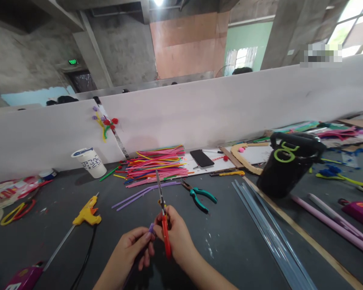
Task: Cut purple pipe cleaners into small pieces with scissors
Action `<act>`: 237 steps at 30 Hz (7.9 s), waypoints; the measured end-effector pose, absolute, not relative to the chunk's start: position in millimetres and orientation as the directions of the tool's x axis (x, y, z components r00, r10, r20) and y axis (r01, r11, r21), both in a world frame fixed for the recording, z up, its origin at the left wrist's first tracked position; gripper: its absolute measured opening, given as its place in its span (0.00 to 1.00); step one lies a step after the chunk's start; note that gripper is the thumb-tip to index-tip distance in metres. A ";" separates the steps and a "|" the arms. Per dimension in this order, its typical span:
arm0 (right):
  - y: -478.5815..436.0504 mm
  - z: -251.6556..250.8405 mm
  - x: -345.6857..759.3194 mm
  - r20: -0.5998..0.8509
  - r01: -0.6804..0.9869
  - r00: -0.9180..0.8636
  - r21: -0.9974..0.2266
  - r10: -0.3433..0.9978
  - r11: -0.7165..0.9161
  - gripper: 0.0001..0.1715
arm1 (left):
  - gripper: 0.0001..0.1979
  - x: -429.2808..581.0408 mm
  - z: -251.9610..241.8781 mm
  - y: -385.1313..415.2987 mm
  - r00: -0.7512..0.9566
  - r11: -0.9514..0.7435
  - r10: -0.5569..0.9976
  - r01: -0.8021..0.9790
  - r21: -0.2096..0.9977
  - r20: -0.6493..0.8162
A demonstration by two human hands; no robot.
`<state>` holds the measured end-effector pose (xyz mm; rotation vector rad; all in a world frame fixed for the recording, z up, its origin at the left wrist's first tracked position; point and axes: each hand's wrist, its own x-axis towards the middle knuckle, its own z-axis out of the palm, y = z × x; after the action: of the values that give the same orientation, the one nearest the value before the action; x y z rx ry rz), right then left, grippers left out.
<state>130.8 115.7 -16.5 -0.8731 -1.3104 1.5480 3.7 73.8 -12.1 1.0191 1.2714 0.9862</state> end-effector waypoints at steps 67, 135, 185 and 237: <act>142.3 7.1 177.9 -0.489 0.771 -0.475 -0.632 0.731 0.078 0.30 | 0.12 -7.3 -24.7 131.8 -0.088 0.305 0.945 -0.112 0.946 -0.315; 167.7 20.2 154.2 -0.856 0.927 -0.220 -0.333 0.467 -0.174 0.28 | 0.07 -1.2 -47.4 149.4 -0.069 0.490 0.858 -0.187 0.851 -0.509; 175.9 -2.9 128.0 -0.451 0.316 -0.493 -0.890 0.744 -0.330 0.06 | 0.12 -16.8 -32.6 126.2 0.117 0.427 0.901 -0.067 0.902 -0.418; 153.6 5.3 164.1 -0.646 0.782 -0.495 -0.623 0.582 -0.027 0.27 | 0.11 -26.8 -39.1 133.5 -0.118 0.392 0.906 -0.126 0.911 -0.406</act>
<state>164.1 153.6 5.3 -1.6526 -2.3142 1.7412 -26.8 133.5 -39.1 0.7599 1.4033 1.0419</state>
